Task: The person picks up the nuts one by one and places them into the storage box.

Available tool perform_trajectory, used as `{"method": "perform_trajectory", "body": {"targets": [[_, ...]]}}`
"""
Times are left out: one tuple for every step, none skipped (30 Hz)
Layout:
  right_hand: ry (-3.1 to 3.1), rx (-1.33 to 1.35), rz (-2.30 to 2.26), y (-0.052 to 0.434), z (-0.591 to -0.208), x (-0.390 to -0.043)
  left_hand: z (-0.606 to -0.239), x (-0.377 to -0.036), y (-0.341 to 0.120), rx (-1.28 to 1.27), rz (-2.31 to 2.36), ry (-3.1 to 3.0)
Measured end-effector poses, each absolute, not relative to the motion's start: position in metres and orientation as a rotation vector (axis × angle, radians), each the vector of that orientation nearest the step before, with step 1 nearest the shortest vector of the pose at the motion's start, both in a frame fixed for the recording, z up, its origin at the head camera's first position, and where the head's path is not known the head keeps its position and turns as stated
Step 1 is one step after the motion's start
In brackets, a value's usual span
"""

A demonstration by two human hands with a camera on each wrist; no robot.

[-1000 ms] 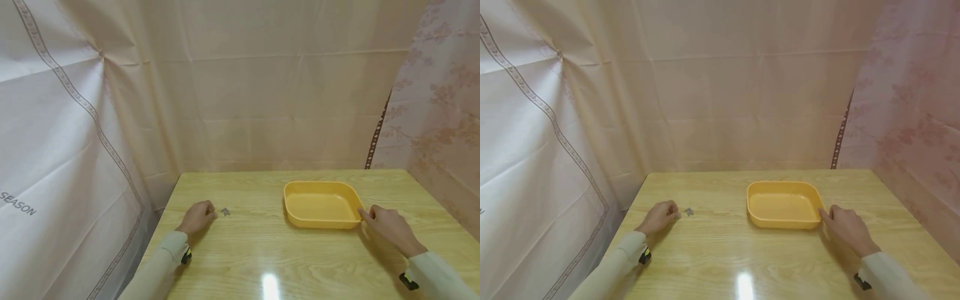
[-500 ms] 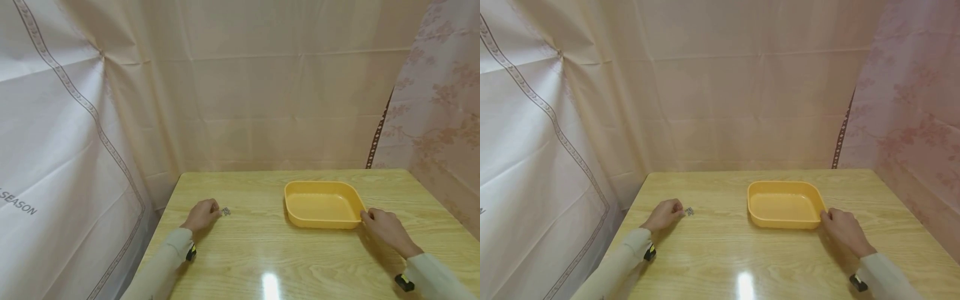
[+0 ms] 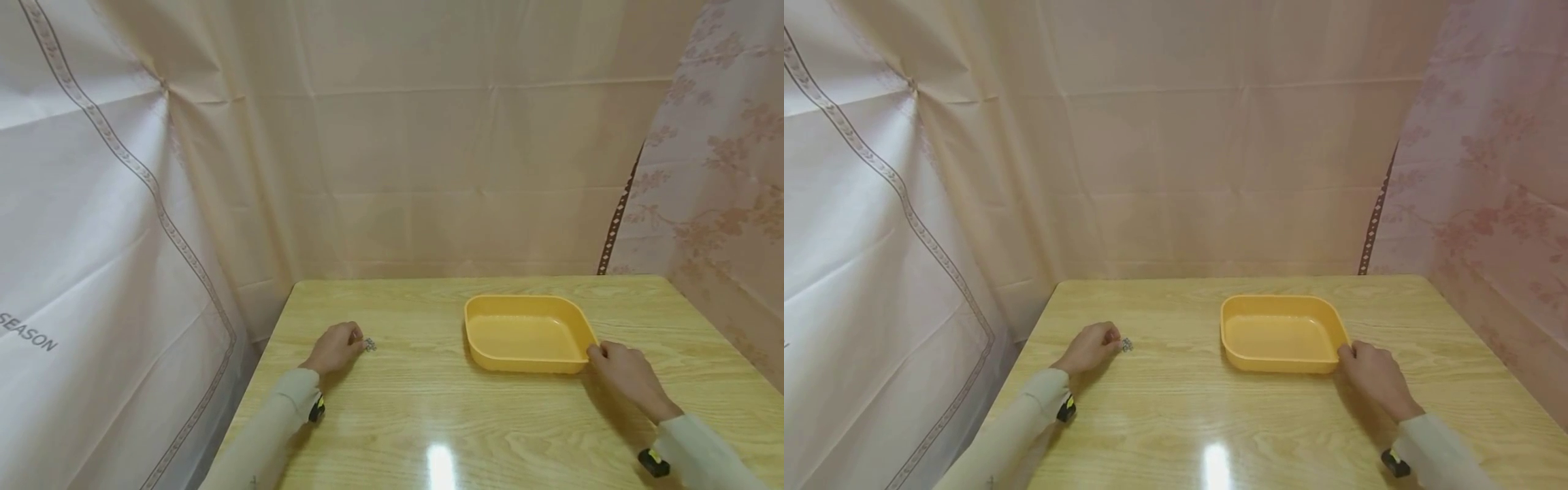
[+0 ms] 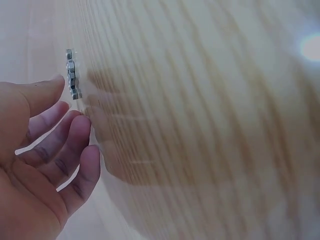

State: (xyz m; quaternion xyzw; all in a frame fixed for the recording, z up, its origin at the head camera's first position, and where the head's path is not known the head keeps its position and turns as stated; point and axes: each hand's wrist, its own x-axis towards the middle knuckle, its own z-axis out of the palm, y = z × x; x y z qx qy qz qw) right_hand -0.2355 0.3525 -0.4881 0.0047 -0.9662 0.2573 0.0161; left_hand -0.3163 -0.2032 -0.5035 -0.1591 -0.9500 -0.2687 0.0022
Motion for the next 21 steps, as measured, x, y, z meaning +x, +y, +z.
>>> {"method": "perform_trajectory", "body": {"targets": [[-3.001,0.012,0.802,0.3523,-0.4883,-0.2354,-0.5039,-0.3169,-0.2024,-0.498,-0.840,-2.986],[-2.996,0.008,0.804,0.3521,-0.4886,-0.2354,-0.5047,-0.3176,-0.2017,-0.505,-0.835,-2.989],[-2.993,0.005,0.807,0.3521,-0.4887,-0.2355,-0.5053,-0.3180,-0.2010,-0.507,-0.827,-2.992],[-2.992,-0.001,0.815,0.3518,-0.4890,-0.2352,-0.5058,-0.3185,-0.2002,-0.509,-0.819,-2.995],[-2.989,-0.008,0.821,0.3513,-0.4893,-0.2350,-0.5064,-0.3189,-0.1997,-0.512,-0.812,-2.996],[-2.991,-0.014,0.831,0.3511,-0.4896,-0.2349,-0.5066,-0.3191,-0.1991,-0.512,-0.803,-2.997],[-2.990,-0.019,0.837,0.3509,-0.4898,-0.2349,-0.5071,-0.3196,-0.1987,-0.516,-0.793,-2.995],[-2.989,-0.022,0.841,0.3506,-0.4901,-0.2348,-0.5073,-0.3198,-0.1984,-0.522,-0.792,-2.991],[-2.991,-0.024,0.847,0.3504,-0.4903,-0.2347,-0.5072,-0.3198,-0.1982,-0.516,-0.796,-2.996],[-2.993,-0.027,0.853,0.3503,-0.4907,-0.2345,-0.5075,-0.3203,-0.1981,-0.515,-0.799,-2.999],[-2.994,-0.029,0.856,0.3504,-0.4908,-0.2346,-0.5077,-0.3208,-0.1982,-0.517,-0.798,-3.001],[-2.997,-0.030,0.859,0.3506,-0.4910,-0.2348,-0.5079,-0.3213,-0.1983,-0.519,-0.798,-3.004],[-2.999,-0.034,0.861,0.3508,-0.4911,-0.2349,-0.5080,-0.3219,-0.1985,-0.524,-0.800,-3.007],[-3.002,-0.036,0.863,0.3512,-0.4912,-0.2352,-0.5079,-0.3223,-0.1987,-0.532,-0.801,-3.007],[-3.005,-0.039,0.868,0.3516,-0.4911,-0.2356,-0.5076,-0.3226,-0.1989,-0.530,-0.811,-3.011],[-3.009,-0.043,0.874,0.3517,-0.4910,-0.2360,-0.5074,-0.3230,-0.1990,-0.533,-0.818,-3.011],[-3.012,-0.047,0.878,0.3517,-0.4907,-0.2362,-0.5071,-0.3231,-0.1991,-0.537,-0.832,-3.012],[-3.014,-0.049,0.882,0.3519,-0.4904,-0.2366,-0.5067,-0.3232,-0.1991,-0.534,-0.847,-3.013],[-3.016,-0.052,0.887,0.3518,-0.4901,-0.2367,-0.5063,-0.3233,-0.1991,-0.532,-0.859,-3.015],[-3.015,-0.051,0.890,0.3520,-0.4897,-0.2370,-0.5060,-0.3232,-0.1989,-0.531,-0.871,-3.018],[-3.015,-0.055,0.894,0.3520,-0.4895,-0.2368,-0.5058,-0.3232,-0.1987,-0.524,-0.884,-3.023]]}}
